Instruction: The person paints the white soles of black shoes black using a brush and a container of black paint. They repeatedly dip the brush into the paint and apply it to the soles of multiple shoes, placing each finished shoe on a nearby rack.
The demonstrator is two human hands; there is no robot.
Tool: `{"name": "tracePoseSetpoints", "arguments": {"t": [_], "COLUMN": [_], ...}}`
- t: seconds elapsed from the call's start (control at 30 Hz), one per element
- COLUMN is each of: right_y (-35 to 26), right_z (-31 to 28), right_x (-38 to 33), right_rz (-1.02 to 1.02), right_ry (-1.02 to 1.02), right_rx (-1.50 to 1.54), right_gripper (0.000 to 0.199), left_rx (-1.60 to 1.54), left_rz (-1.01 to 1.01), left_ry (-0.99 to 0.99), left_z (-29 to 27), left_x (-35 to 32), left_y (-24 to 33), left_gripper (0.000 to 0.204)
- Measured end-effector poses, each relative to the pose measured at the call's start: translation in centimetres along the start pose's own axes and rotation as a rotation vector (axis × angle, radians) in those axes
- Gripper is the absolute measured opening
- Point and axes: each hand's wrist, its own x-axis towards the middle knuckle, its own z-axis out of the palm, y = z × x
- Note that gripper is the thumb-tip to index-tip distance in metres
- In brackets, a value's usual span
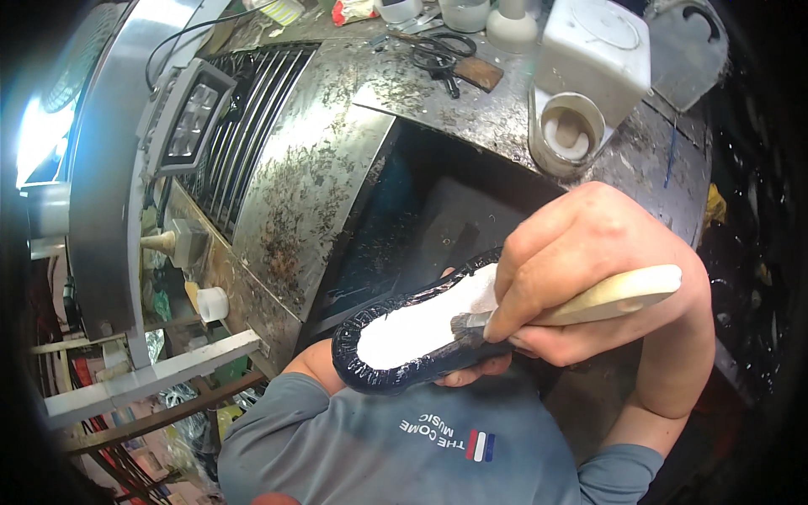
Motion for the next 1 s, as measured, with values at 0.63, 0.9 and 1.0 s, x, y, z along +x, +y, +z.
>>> {"name": "tracePoseSetpoints", "arguments": {"t": [0.63, 0.9, 1.0], "right_y": [1.1, 2.6, 3.1], "right_z": [3.0, 4.6, 4.9], "right_x": [-11.0, -13.3, -14.2], "right_rz": [0.32, 0.358, 0.356], "right_ry": [0.884, 1.039, 1.104], "right_rx": [0.101, 0.117, 0.052], "right_gripper": [0.034, 0.033, 0.035], "left_rx": [1.47, 1.839, 1.987], "left_rz": [0.59, 0.493, 0.442], "left_ry": [0.954, 1.252, 1.352], "left_z": [10.9, 14.6, 15.2], "left_x": [-15.0, -14.9, -15.1], "left_y": [7.1, 7.3, 8.0], "left_gripper": [0.066, 0.069, 0.08]}}
